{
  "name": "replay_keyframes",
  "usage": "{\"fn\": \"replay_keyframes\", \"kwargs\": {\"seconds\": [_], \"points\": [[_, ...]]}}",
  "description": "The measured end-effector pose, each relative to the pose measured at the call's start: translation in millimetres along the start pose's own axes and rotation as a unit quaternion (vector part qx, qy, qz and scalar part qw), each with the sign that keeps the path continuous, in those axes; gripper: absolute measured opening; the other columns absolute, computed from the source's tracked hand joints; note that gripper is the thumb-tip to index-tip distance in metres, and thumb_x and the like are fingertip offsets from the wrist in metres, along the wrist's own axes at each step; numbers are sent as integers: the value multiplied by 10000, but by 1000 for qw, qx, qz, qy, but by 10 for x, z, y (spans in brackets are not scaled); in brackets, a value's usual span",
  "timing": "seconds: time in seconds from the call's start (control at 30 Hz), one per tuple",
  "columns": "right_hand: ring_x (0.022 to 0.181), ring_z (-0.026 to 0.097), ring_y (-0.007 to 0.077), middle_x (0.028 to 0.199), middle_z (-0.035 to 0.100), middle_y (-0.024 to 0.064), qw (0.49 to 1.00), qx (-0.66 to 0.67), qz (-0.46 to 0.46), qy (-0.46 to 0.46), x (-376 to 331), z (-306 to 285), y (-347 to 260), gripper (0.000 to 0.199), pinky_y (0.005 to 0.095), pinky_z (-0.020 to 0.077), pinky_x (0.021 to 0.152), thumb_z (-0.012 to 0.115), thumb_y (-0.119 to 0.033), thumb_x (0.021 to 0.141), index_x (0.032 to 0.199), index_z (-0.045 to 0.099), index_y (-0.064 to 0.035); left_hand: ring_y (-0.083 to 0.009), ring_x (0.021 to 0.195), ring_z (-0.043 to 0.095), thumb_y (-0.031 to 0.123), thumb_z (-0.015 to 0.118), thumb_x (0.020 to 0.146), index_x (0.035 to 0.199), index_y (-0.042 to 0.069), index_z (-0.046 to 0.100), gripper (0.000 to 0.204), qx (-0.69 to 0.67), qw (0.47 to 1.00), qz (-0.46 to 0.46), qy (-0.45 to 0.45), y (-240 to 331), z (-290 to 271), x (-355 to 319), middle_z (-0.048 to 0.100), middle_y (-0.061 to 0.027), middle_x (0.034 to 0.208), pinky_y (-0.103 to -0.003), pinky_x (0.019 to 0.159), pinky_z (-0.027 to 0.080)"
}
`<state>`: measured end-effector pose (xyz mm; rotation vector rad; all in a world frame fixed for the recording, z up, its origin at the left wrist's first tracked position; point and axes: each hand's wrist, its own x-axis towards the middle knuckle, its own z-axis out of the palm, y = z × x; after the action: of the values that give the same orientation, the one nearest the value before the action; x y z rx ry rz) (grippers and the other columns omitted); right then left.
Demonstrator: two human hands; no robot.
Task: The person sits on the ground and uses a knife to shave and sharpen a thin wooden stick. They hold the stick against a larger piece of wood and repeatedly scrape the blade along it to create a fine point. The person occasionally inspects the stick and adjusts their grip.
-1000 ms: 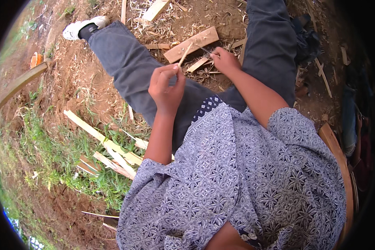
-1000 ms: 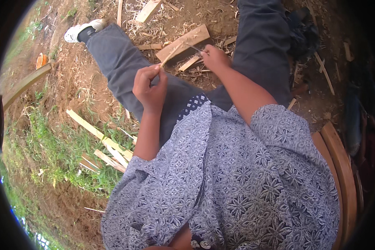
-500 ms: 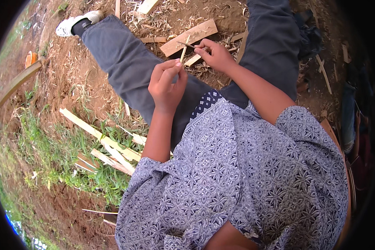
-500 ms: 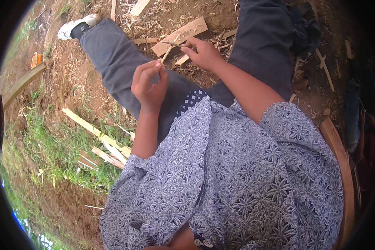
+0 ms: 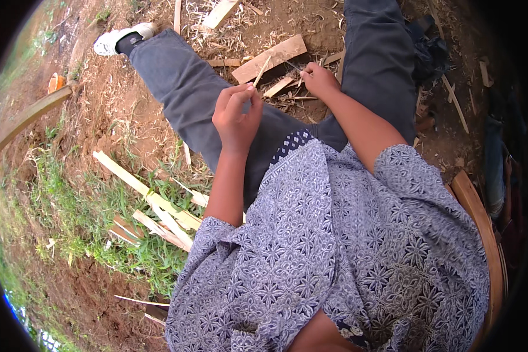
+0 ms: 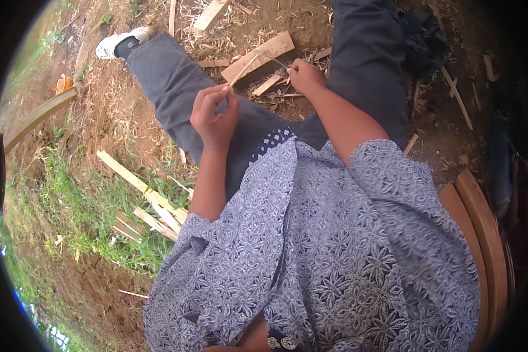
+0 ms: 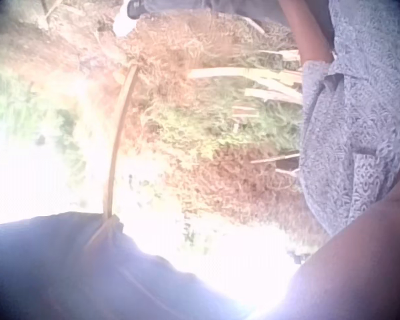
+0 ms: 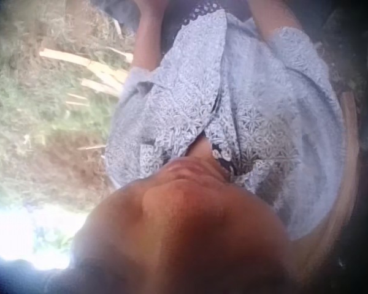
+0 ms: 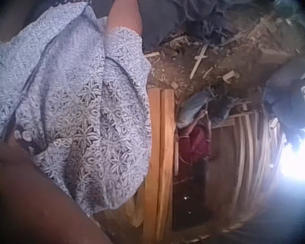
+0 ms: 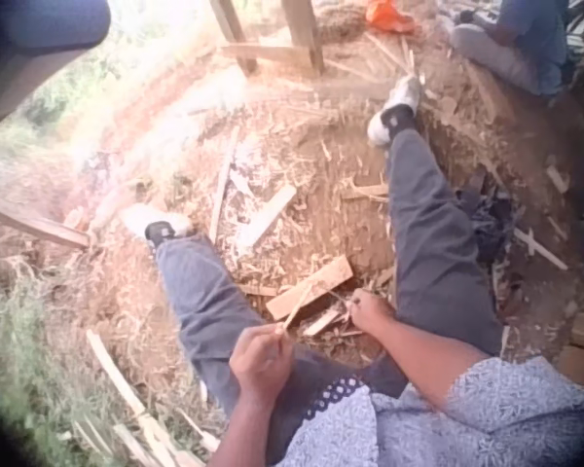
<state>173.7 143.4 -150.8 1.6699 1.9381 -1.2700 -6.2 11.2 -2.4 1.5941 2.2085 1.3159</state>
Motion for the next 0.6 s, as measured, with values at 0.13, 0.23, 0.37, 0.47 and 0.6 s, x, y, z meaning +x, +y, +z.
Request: {"fn": "replay_keyframes", "kwargs": {"seconds": [0.13,0.23,0.37,0.47,0.6], "points": [[895,744,338,936,760,136,980,156,-101,69,-72,1,-156,297,442,557,768,687,-420,984,1109,719,-153,-236,855,771,-88,797,806,909,20,699,178,-13,1000,-2,1,-21,12,-3,765,-121,922,-323,753,605],[745,706,240,829,728,131,960,239,-143,-21,-273,-3,-362,347,393,543,694,716,-414,977,1108,722,-93,-238,855,772,-83,801,809,908,23,699,178,-11,1000,6,2,-12,31,3,763,-119,914,-322,752,605],[672,656,207,782,699,95,956,234,-174,-32,-246,76,-355,339,390,521,659,706,-403,989,1099,718,-83,-248,851,766,-87,813,790,934,31,697,219,-22,1000,8,0,-24,34,15,755,-122,926,-332,752,610],[751,706,263,817,722,111,969,177,-175,-12,-132,97,-257,345,413,536,696,688,-441,991,1110,718,-118,-250,844,762,-89,817,782,942,35,697,236,-27,1000,6,-5,-29,32,-14,753,-126,931,-334,745,609],[910,732,361,933,761,132,985,81,-149,-7,-190,-21,-375,377,484,550,778,640,-515,1002,1147,708,-174,-237,843,763,-84,819,787,926,31,699,217,-5,1000,-18,7,-87,1,-5,753,-131,927,-323,730,604]]}}
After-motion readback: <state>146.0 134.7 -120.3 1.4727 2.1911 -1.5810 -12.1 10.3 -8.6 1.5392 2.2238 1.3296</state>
